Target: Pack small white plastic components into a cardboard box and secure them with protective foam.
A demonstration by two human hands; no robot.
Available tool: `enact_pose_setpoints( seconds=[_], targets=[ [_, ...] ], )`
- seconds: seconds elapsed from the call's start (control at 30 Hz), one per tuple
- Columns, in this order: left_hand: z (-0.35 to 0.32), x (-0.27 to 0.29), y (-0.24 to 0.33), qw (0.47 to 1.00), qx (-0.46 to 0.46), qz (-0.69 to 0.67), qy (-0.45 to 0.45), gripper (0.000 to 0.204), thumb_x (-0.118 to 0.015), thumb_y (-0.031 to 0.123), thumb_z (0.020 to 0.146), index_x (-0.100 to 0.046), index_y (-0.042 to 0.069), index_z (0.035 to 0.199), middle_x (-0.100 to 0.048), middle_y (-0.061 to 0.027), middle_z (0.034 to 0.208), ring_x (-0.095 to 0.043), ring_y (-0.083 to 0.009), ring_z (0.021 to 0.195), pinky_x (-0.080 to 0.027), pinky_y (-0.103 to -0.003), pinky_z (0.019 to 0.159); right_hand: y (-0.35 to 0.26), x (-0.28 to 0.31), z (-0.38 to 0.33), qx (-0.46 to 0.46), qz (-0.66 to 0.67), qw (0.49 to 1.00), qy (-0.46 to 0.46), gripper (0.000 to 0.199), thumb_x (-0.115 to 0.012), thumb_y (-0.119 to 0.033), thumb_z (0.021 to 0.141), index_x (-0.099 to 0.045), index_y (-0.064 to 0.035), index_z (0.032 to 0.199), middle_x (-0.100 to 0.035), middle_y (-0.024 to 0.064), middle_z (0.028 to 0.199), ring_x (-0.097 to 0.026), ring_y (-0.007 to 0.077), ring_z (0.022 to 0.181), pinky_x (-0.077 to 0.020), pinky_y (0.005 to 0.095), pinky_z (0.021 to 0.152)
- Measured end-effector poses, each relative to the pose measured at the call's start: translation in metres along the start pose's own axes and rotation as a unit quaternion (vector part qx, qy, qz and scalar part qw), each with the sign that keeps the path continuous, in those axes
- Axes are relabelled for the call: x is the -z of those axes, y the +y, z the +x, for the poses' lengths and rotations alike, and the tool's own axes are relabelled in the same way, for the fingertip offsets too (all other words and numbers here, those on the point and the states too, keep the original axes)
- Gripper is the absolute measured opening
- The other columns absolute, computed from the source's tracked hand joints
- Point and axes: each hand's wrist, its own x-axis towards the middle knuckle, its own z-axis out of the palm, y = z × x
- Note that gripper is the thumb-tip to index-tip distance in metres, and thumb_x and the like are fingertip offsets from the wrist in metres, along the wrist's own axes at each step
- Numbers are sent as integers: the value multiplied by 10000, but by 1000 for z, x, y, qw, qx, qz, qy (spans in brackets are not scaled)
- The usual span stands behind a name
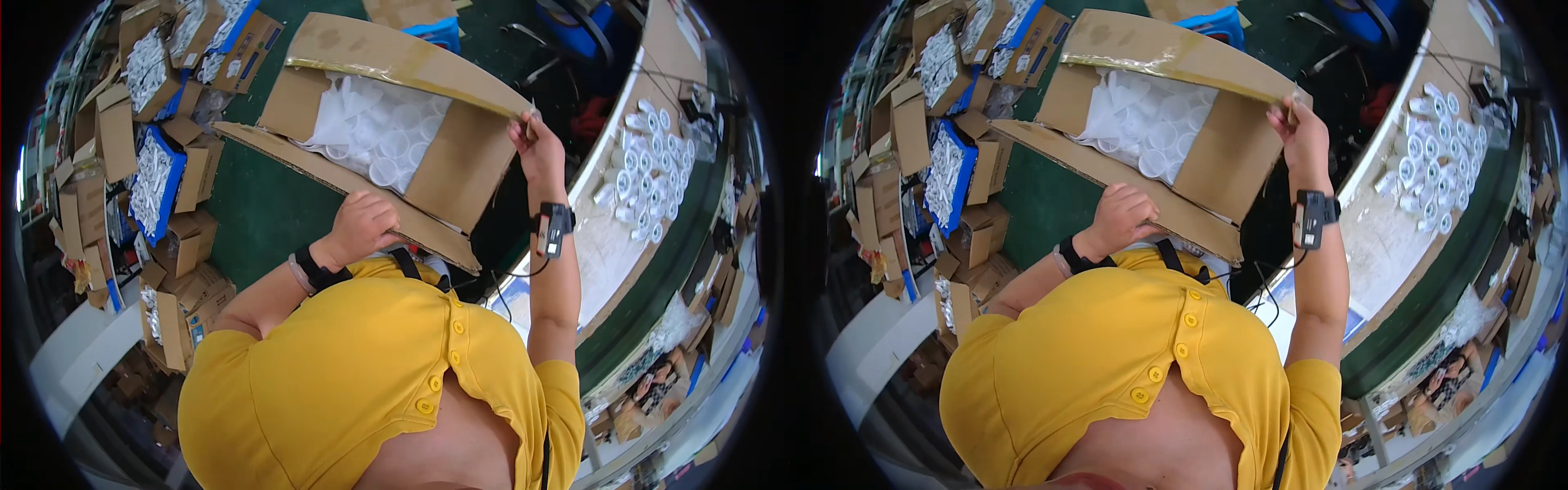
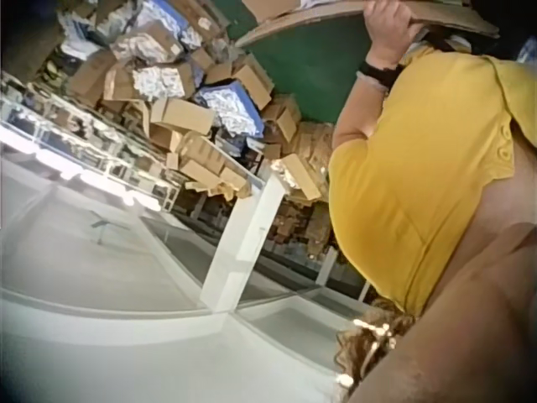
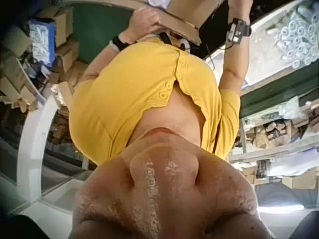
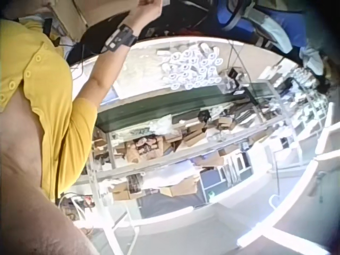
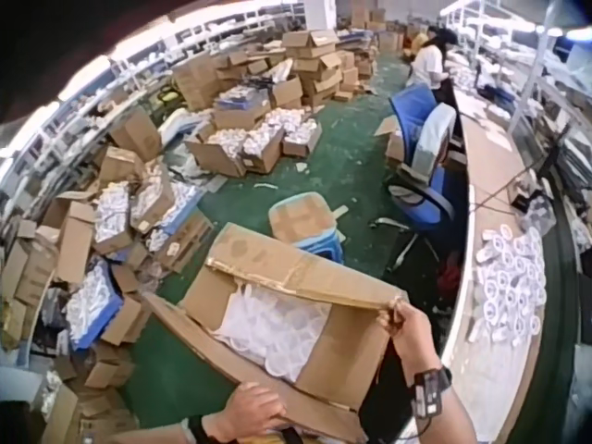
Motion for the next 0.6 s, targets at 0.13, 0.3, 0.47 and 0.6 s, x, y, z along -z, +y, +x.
enact_pose_setpoints(
  seconds=[0.13,0.3,0.47,0.6],
  targets=[
    [26,31,1,996,16,-80,-42,280,-701,311,723,-563,112,863,-609,-38,882,-570,-246,840,-410,-343,775,12,25,12,-31,-23,999,-11,191,-497,-144,925,-590,17,969,-614,78,872,-616,209,803,-528,289,752],
    [59,71,-47,971,115,-148,-151,332,-634,364,804,-570,70,946,-617,-89,897,-579,-292,808,-451,-388,737,32,54,5,-97,-37,993,-50,201,-466,-174,946,-591,-17,958,-596,47,885,-589,150,794,-513,287,760],
    [100,58,-137,862,287,-401,-118,384,-623,415,809,-586,67,968,-623,-125,869,-596,-280,729,-452,-416,727,38,58,8,-118,-82,987,-66,195,-459,-196,951,-583,-45,963,-596,48,902,-589,160,809,-511,285,762],
    [109,71,-153,966,121,-40,-224,465,-698,443,720,-600,74,986,-611,-113,890,-588,-252,860,-435,-412,809,3,38,6,-222,-107,964,-102,162,-476,-174,930,-568,-48,976,-623,73,830,-612,171,747,-533,297,713]
  ],
)
